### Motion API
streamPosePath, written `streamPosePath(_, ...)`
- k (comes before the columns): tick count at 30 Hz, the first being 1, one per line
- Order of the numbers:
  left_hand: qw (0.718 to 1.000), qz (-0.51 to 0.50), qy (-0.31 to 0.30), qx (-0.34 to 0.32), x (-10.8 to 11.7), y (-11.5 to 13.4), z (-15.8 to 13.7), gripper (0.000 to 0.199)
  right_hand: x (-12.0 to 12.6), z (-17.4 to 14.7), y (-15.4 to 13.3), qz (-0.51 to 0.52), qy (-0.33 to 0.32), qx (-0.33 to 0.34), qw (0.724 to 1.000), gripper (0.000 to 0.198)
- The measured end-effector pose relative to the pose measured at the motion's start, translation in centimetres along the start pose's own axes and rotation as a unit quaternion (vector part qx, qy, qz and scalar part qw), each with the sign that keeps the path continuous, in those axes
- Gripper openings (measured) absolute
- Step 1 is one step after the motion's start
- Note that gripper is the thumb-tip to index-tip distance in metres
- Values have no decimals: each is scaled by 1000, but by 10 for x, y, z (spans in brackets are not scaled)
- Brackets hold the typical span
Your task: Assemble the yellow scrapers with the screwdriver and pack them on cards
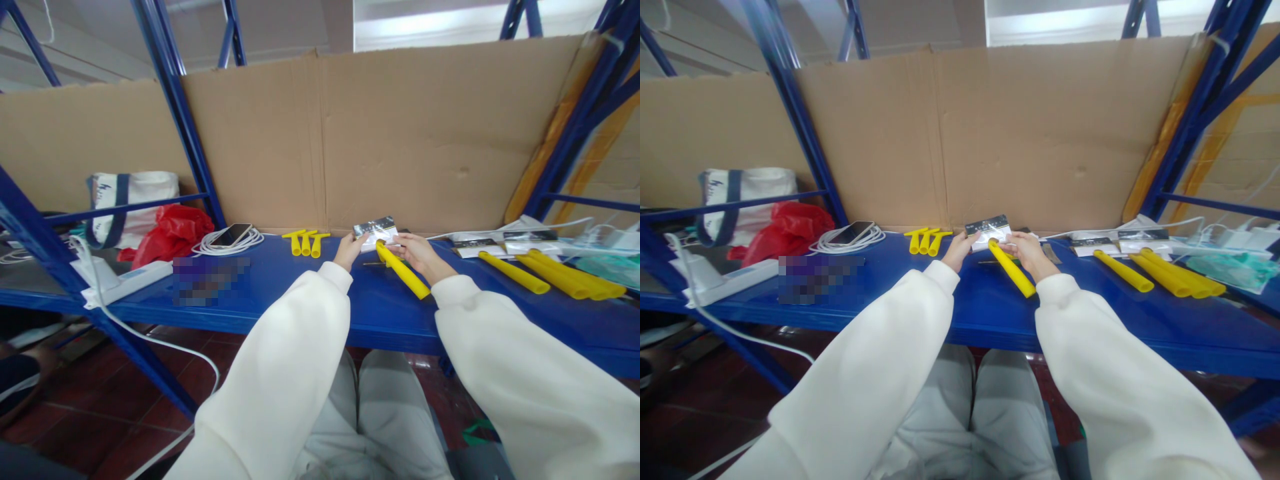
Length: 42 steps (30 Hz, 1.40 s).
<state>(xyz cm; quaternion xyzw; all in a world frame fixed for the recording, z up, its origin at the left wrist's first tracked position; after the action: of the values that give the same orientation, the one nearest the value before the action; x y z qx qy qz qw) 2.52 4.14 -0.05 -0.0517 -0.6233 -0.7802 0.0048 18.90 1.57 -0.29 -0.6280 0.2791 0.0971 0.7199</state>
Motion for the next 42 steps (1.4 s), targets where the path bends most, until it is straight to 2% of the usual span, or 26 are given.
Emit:
streamPosePath(7, 998, 21, -7, 58, 1, -5, -3, 12, 0, -1, 0, 5, -1, -6, 1000, 21)
streamPosePath(12, 994, -79, -34, 71, -2, -9, -4, 12, 0, 2, 1, 41, -8, -8, 999, 21)
streamPosePath(19, 986, -152, 1, 67, -2, -6, -3, 12, -1, 1, 2, 52, -20, -14, 998, 21)
streamPosePath(24, 986, -150, 17, 69, 0, -6, -2, 14, 0, 3, 5, -5, -40, 17, 999, 23)
streamPosePath(29, 986, -136, 37, 88, 3, -7, -1, 8, 0, 7, 5, -99, -37, 108, 989, 31)
streamPosePath(31, 986, -134, 46, 91, 4, -7, -1, 9, 0, 6, 6, -155, -37, 122, 980, 28)
streamPosePath(35, 986, -126, 58, 93, 5, -6, -4, 15, -4, -2, 8, -245, -108, 92, 959, 20)
streamPosePath(38, 986, -117, 64, 100, 6, -4, -6, 16, -7, -9, 10, -234, -171, 59, 955, 21)
streamPosePath(42, 986, -116, 62, 101, 6, -4, -6, 15, -8, -11, 12, -191, -183, 28, 964, 27)
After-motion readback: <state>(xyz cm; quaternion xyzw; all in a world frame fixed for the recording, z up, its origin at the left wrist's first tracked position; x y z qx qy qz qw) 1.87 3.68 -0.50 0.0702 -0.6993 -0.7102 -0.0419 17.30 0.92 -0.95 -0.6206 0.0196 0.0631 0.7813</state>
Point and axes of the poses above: each hand's wrist, its own z-axis towards the middle knuckle, its own x-axis out of the back of the hand, y = z × x, the point moved 3 cm from there along z, towards the middle knuckle, and after that the axes turned 14 degrees about z, right-handed, at the moved point
